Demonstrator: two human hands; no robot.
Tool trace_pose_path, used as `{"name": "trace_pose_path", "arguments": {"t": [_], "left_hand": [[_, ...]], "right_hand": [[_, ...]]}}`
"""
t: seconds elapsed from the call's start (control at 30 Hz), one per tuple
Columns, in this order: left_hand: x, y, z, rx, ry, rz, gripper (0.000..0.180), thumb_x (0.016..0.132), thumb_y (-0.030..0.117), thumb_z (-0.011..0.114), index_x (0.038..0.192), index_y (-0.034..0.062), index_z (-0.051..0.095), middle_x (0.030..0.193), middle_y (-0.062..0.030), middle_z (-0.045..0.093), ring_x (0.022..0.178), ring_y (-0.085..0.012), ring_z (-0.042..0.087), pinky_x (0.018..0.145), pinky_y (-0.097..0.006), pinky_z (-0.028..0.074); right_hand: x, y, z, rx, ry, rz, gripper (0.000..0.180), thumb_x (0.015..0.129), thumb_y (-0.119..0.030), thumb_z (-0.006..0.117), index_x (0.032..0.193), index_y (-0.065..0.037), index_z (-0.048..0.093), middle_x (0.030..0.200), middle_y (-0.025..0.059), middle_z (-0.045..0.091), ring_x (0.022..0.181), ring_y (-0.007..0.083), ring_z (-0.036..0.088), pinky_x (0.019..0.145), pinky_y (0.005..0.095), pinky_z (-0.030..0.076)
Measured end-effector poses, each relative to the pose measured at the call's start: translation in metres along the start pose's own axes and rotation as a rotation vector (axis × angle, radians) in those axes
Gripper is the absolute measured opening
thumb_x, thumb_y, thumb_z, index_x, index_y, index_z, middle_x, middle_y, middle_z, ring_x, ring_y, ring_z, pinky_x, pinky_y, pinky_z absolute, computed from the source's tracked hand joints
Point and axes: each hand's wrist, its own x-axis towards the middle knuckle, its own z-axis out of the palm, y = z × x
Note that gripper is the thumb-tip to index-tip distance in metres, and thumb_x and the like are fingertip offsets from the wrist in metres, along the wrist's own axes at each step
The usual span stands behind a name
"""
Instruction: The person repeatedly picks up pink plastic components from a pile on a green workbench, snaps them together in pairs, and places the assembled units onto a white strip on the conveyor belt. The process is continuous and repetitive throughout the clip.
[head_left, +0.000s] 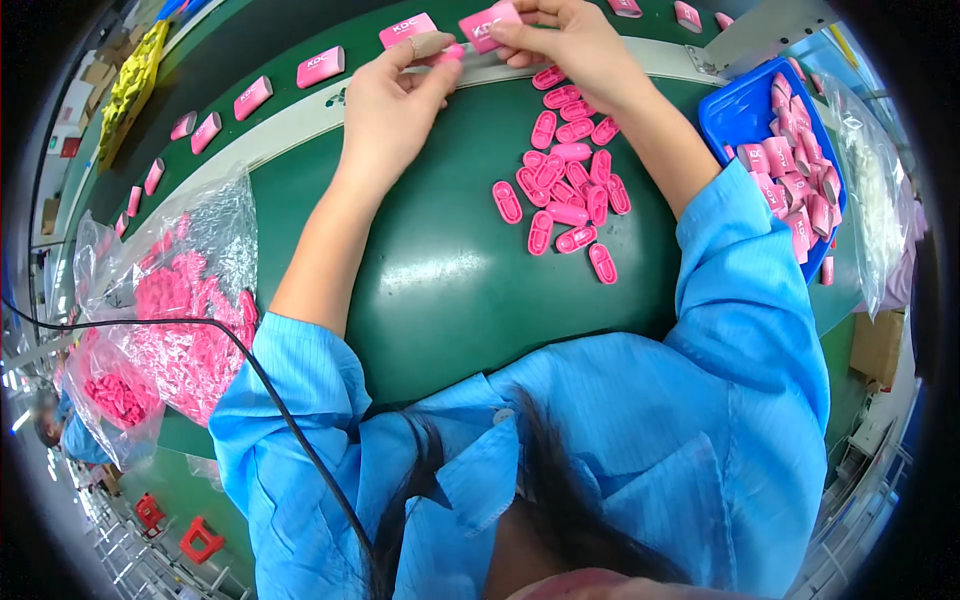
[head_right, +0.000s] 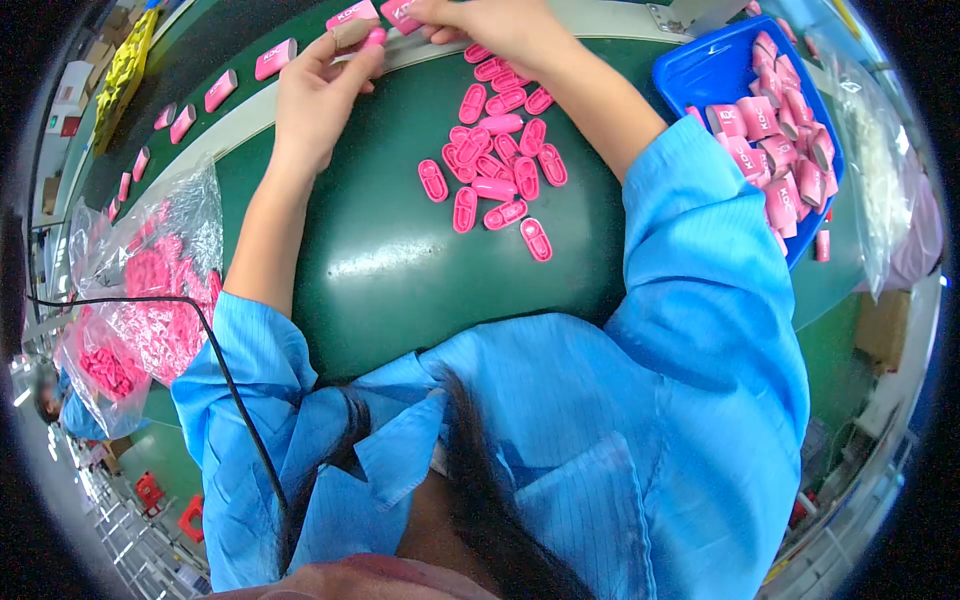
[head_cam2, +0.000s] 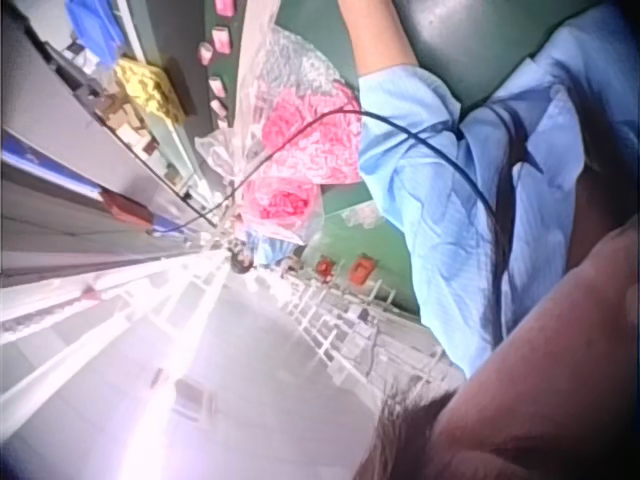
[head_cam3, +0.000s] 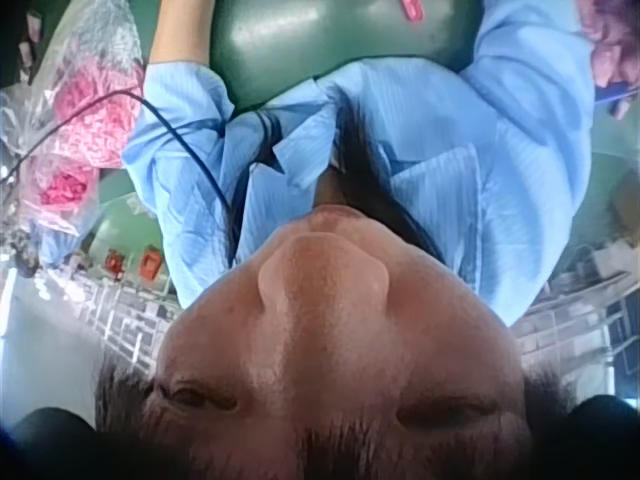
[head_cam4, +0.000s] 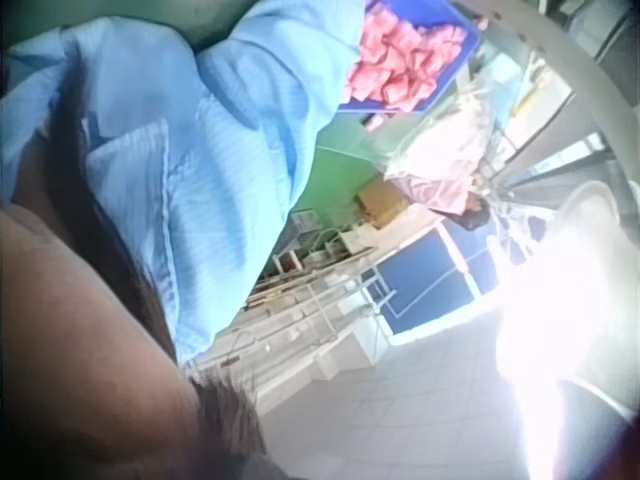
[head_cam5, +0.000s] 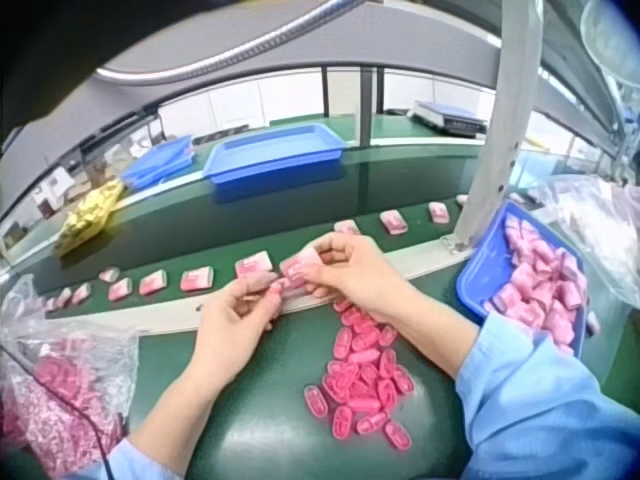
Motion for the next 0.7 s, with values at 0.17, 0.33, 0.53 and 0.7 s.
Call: {"name": "trace_pose_path", "arguments": {"t": [0.17, 0.33, 0.53, 0.7], "left_hand": [[-0.007, -0.003, 0.009, 0.164, 0.061, 0.142, 0.026, 0.092, 0.008, 0.059, 0.116, -0.0014, 0.059, 0.095, -0.0057, 0.066, 0.082, -0.0090, 0.062, 0.076, -0.025, 0.052], [-0.005, -0.008, 0.008, 0.117, 0.017, 0.075, 0.026, 0.094, 0.011, 0.057, 0.117, -0.0017, 0.060, 0.092, -0.0048, 0.066, 0.076, -0.0085, 0.059, 0.071, -0.023, 0.049], [-0.005, 0.001, 0.006, 0.107, 0.050, 0.041, 0.031, 0.095, 0.011, 0.056, 0.121, -0.0053, 0.054, 0.095, -0.0102, 0.067, 0.078, -0.0110, 0.062, 0.072, -0.024, 0.051], [0.006, -0.010, -0.001, -0.188, 0.158, 0.066, 0.029, 0.099, 0.013, 0.046, 0.119, -0.0085, 0.049, 0.099, -0.0190, 0.067, 0.086, -0.0229, 0.069, 0.075, -0.031, 0.056]], "right_hand": [[-0.004, 0.013, 0.005, -0.113, -0.021, -0.146, 0.023, 0.087, -0.006, 0.066, 0.106, 0.003, 0.058, 0.096, 0.0089, 0.067, 0.083, 0.0143, 0.066, 0.075, 0.0255, 0.054], [0.006, 0.020, -0.008, 0.034, 0.027, -0.355, 0.017, 0.086, -0.002, 0.065, 0.101, 0.004, 0.058, 0.097, 0.0113, 0.069, 0.085, 0.0153, 0.067, 0.075, 0.0251, 0.054], [0.005, 0.025, -0.015, 0.045, 0.002, -0.121, 0.022, 0.088, -0.007, 0.065, 0.107, 0.001, 0.058, 0.099, 0.0091, 0.069, 0.085, 0.0139, 0.067, 0.076, 0.0229, 0.053], [0.003, 0.020, 0.013, 0.320, -0.020, -0.019, 0.027, 0.089, -0.013, 0.066, 0.110, 0.002, 0.059, 0.101, 0.0085, 0.067, 0.087, 0.0143, 0.066, 0.080, 0.0242, 0.053]]}}
